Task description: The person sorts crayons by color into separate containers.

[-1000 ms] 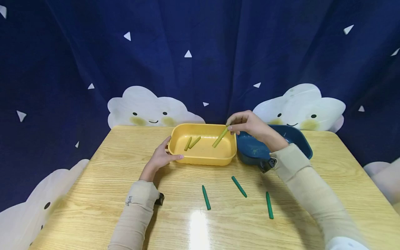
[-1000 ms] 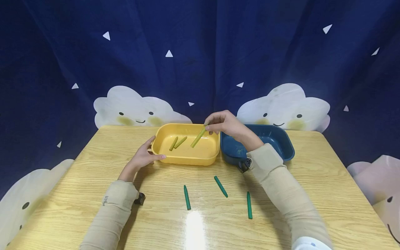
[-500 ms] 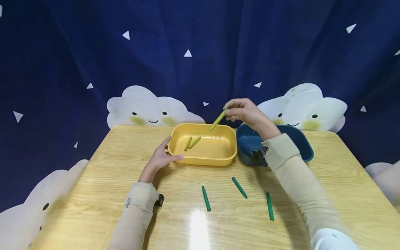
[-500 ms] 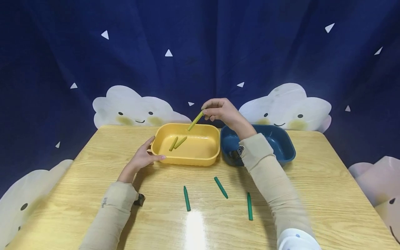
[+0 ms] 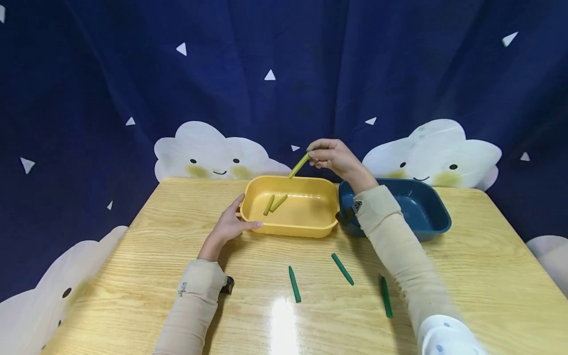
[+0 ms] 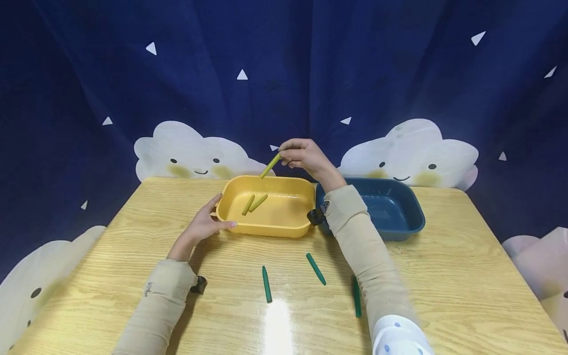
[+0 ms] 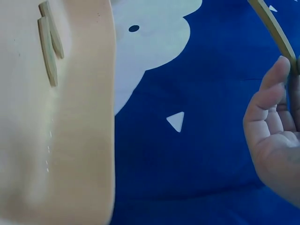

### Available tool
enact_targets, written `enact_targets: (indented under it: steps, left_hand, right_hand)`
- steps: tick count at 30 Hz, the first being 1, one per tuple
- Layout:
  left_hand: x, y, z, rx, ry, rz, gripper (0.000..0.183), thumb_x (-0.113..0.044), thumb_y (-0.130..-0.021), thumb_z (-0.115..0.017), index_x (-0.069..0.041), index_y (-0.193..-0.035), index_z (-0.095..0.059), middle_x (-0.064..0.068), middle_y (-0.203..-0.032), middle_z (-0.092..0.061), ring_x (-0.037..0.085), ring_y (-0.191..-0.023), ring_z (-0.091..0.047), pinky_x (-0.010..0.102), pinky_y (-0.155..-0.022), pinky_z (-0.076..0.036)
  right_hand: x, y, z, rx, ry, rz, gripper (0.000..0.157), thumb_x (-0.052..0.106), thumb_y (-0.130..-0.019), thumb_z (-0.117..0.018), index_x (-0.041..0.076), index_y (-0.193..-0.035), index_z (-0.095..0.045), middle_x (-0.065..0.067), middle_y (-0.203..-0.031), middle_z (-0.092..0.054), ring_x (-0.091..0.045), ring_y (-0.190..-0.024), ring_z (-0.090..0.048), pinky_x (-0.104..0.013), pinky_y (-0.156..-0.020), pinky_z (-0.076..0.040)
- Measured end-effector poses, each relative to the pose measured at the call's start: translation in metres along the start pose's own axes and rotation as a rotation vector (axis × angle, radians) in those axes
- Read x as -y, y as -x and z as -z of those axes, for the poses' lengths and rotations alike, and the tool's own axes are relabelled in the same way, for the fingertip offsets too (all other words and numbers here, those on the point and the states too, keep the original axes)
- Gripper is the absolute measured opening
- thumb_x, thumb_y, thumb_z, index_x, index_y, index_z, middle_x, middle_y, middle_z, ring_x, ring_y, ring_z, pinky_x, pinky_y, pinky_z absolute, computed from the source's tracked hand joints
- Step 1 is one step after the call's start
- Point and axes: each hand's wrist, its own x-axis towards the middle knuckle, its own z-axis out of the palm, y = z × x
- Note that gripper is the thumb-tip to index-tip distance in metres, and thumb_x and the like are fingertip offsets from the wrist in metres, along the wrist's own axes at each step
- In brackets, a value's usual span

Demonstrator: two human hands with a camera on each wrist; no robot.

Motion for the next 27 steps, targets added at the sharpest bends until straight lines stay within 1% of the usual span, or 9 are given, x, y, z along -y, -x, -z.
enact_targets:
  steps: [6, 10, 13, 16, 18, 20, 22, 25, 27]
  left_hand:
    - [-0.001, 0.001, -0.001, 0.009, 0.006, 0.016, 0.102, -0.017, -0.071, -0.079, -0.010, -0.147, -0.012, 0.024, -0.120, -0.041, 0.025, -0.083, -0.057, 0.038, -0.064, -0.049]
    - [-0.002, 0.001, 0.000, 0.010, 0.012, 0.014, 0.102, -0.016, -0.071, -0.079, -0.010, -0.147, -0.011, 0.024, -0.121, -0.041, 0.024, -0.082, -0.057, 0.038, -0.063, -0.048]
    - [-0.001, 0.001, 0.001, 0.004, 0.008, 0.016, 0.102, -0.016, -0.071, -0.079, -0.011, -0.147, -0.012, 0.023, -0.120, -0.041, 0.024, -0.081, -0.057, 0.038, -0.063, -0.048]
    - [-0.001, 0.001, 0.002, 0.001, 0.004, 0.024, 0.102, -0.016, -0.071, -0.079, -0.013, -0.147, -0.012, 0.021, -0.120, -0.041, 0.023, -0.080, -0.057, 0.037, -0.062, -0.048]
    - [-0.001, 0.001, 0.003, 0.003, 0.001, 0.024, 0.102, -0.016, -0.071, -0.079, -0.013, -0.147, -0.011, 0.021, -0.120, -0.041, 0.023, -0.080, -0.057, 0.036, -0.062, -0.048]
    - [-0.001, 0.001, 0.003, 0.005, 0.003, 0.023, 0.101, -0.016, -0.072, -0.078, -0.013, -0.147, -0.011, 0.022, -0.120, -0.041, 0.022, -0.079, -0.057, 0.036, -0.063, -0.048]
    - [-0.001, 0.001, 0.003, 0.007, 0.007, 0.021, 0.101, -0.016, -0.072, -0.078, -0.012, -0.147, -0.011, 0.022, -0.121, -0.041, 0.023, -0.080, -0.058, 0.037, -0.064, -0.048]
    - [-0.001, 0.001, 0.002, 0.014, 0.013, 0.019, 0.100, -0.017, -0.072, -0.078, -0.012, -0.147, -0.012, 0.023, -0.122, -0.040, 0.025, -0.082, -0.058, 0.040, -0.066, -0.048]
    - [-0.001, 0.002, 0.003, 0.019, 0.015, 0.008, 0.101, -0.018, -0.071, -0.079, -0.011, -0.147, -0.013, 0.023, -0.122, -0.040, 0.026, -0.084, -0.058, 0.040, -0.066, -0.049]
  right_hand:
    - [-0.013, -0.015, 0.000, -0.023, -0.019, -0.043, 0.018, -0.004, -0.086, -0.056, 0.009, -0.081, -0.068, -0.008, -0.073, -0.063, -0.016, -0.063, -0.059, -0.023, -0.055, -0.045]
    - [-0.020, -0.022, 0.000, -0.061, -0.035, -0.061, 0.018, -0.004, -0.086, -0.056, 0.009, -0.081, -0.068, -0.006, -0.074, -0.063, -0.016, -0.063, -0.059, -0.024, -0.056, -0.046]
    - [-0.028, -0.028, 0.001, -0.101, -0.041, -0.088, 0.015, -0.003, -0.086, -0.057, 0.007, -0.081, -0.067, -0.006, -0.074, -0.063, -0.016, -0.062, -0.060, -0.025, -0.056, -0.046]
    - [-0.038, -0.034, 0.001, -0.152, -0.032, -0.136, 0.008, -0.002, -0.086, -0.058, 0.000, -0.090, -0.065, -0.007, -0.074, -0.064, -0.016, -0.062, -0.060, -0.025, -0.056, -0.047]
    - [-0.045, -0.038, 0.001, -0.179, -0.027, -0.168, 0.015, -0.002, -0.086, -0.059, -0.007, -0.099, -0.061, -0.007, -0.074, -0.064, -0.016, -0.062, -0.061, -0.024, -0.056, -0.047]
    - [-0.051, -0.041, 0.000, -0.192, -0.029, -0.194, 0.023, -0.002, -0.086, -0.058, -0.011, -0.107, -0.056, -0.007, -0.074, -0.064, -0.016, -0.063, -0.061, -0.024, -0.056, -0.047]
    - [-0.057, -0.044, 0.001, -0.202, -0.031, -0.212, 0.025, -0.002, -0.086, -0.058, -0.011, -0.109, -0.054, -0.006, -0.074, -0.064, -0.016, -0.063, -0.061, -0.023, -0.056, -0.047]
    - [-0.066, -0.045, 0.002, -0.224, -0.027, -0.227, 0.021, -0.002, -0.086, -0.058, -0.008, -0.106, -0.056, -0.006, -0.074, -0.064, -0.015, -0.063, -0.060, -0.023, -0.057, -0.047]
    - [-0.071, -0.046, 0.003, -0.229, -0.026, -0.231, 0.022, -0.002, -0.086, -0.057, -0.009, -0.107, -0.056, -0.006, -0.074, -0.064, -0.015, -0.064, -0.060, -0.023, -0.057, -0.048]
